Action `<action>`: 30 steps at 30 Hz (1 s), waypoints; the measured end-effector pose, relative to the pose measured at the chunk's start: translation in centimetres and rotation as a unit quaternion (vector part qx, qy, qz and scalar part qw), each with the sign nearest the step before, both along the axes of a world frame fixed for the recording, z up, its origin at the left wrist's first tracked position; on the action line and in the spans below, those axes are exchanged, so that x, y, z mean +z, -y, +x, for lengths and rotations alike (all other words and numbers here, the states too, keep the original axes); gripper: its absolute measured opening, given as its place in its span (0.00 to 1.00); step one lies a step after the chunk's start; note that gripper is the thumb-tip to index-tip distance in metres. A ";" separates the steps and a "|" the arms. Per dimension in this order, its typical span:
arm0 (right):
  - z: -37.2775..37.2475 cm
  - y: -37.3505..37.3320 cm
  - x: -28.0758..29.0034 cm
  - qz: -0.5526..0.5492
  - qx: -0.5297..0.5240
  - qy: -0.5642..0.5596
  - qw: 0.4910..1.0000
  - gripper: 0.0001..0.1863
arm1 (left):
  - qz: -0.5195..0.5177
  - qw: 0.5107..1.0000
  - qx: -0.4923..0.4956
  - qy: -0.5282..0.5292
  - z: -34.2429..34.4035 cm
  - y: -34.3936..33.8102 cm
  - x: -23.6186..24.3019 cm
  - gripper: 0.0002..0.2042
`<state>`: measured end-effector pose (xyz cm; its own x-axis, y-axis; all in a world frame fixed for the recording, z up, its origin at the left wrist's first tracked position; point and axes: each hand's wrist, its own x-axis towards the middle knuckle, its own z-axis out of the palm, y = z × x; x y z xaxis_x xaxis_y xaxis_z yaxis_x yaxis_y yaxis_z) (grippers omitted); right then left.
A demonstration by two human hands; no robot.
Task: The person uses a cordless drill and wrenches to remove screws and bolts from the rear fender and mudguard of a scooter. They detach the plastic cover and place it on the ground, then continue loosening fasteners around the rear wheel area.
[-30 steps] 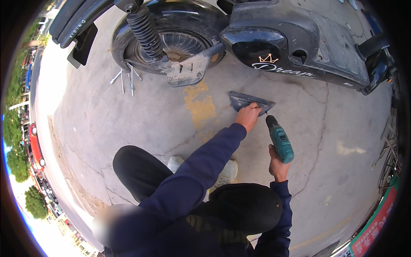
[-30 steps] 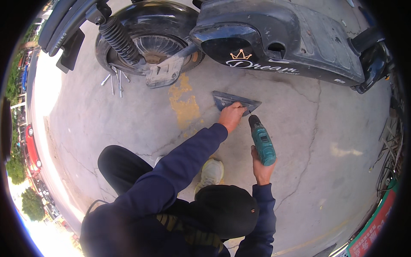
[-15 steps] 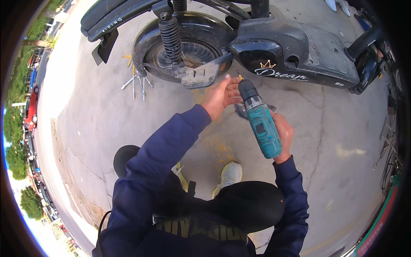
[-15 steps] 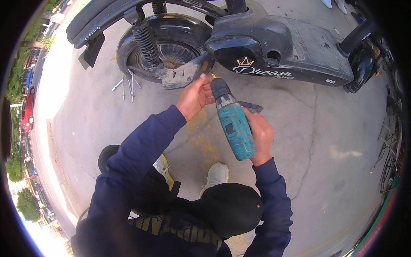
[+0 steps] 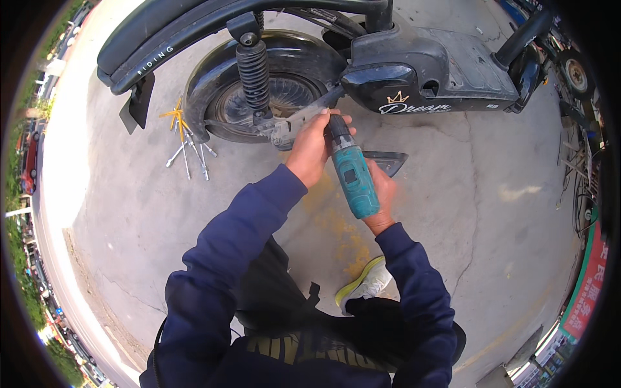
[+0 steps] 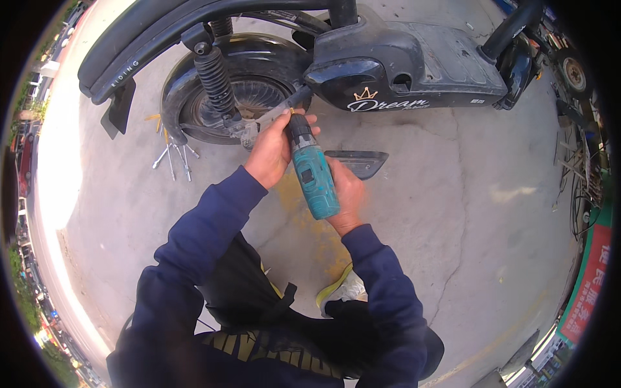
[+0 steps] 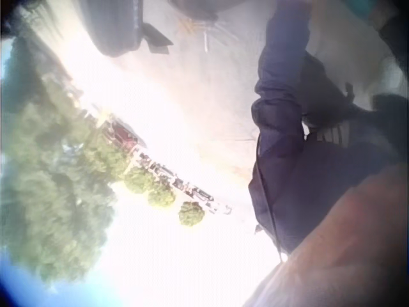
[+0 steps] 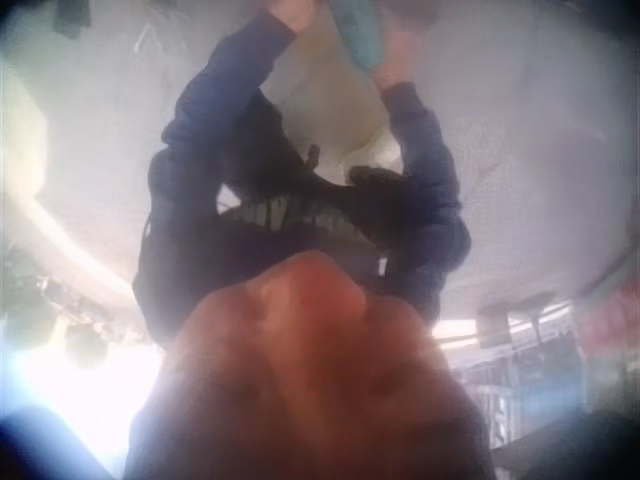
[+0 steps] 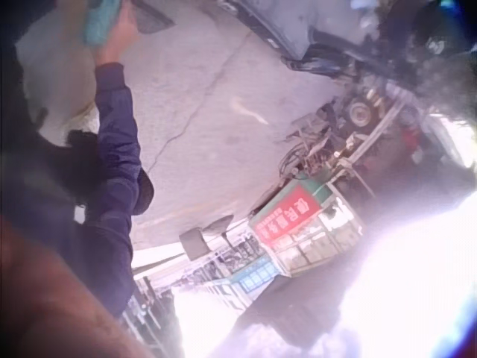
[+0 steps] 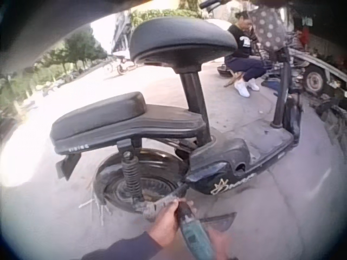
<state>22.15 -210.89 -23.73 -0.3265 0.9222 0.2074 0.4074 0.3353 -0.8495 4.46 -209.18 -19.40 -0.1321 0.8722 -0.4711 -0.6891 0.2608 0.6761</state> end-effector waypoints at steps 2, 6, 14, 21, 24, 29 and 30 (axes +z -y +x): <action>-1.5 1.8 -3.1 -0.030 -0.086 -0.055 0.994 0.11 | -0.006 0.993 -0.074 -0.087 1.2 -0.3 -0.3 0.23; -5.8 3.3 -5.8 -0.004 -0.144 -0.175 0.974 0.13 | -0.057 0.981 -0.130 -0.129 1.5 -0.1 -0.6 0.29; -6.0 1.5 -4.8 0.016 -0.149 -0.168 0.974 0.12 | -0.057 0.984 -0.104 -0.136 1.7 -0.6 -1.0 0.29; -5.3 1.1 -5.3 -0.065 -0.084 -0.137 0.985 0.20 | -0.040 0.985 -0.073 -0.151 1.8 -1.1 -1.9 0.27; -5.4 1.0 -5.6 -0.081 -0.090 -0.126 0.985 0.20 | -0.037 0.985 -0.068 -0.155 1.8 -1.3 -2.1 0.27; -5.7 0.6 -5.4 -0.087 -0.074 -0.135 0.984 0.20 | -0.048 0.983 -0.067 -0.165 1.1 -1.6 -2.8 0.28; -5.8 0.4 -5.2 -0.053 -0.092 -0.154 0.982 0.17 | -0.048 0.983 -0.065 -0.164 1.3 -1.6 -2.7 0.28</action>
<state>16.30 -211.33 -28.93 -0.0884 0.9816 0.1695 0.1704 0.1825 -0.9683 5.79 -207.59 -22.13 -0.1800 0.8458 -0.5022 -0.3949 0.4054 0.8244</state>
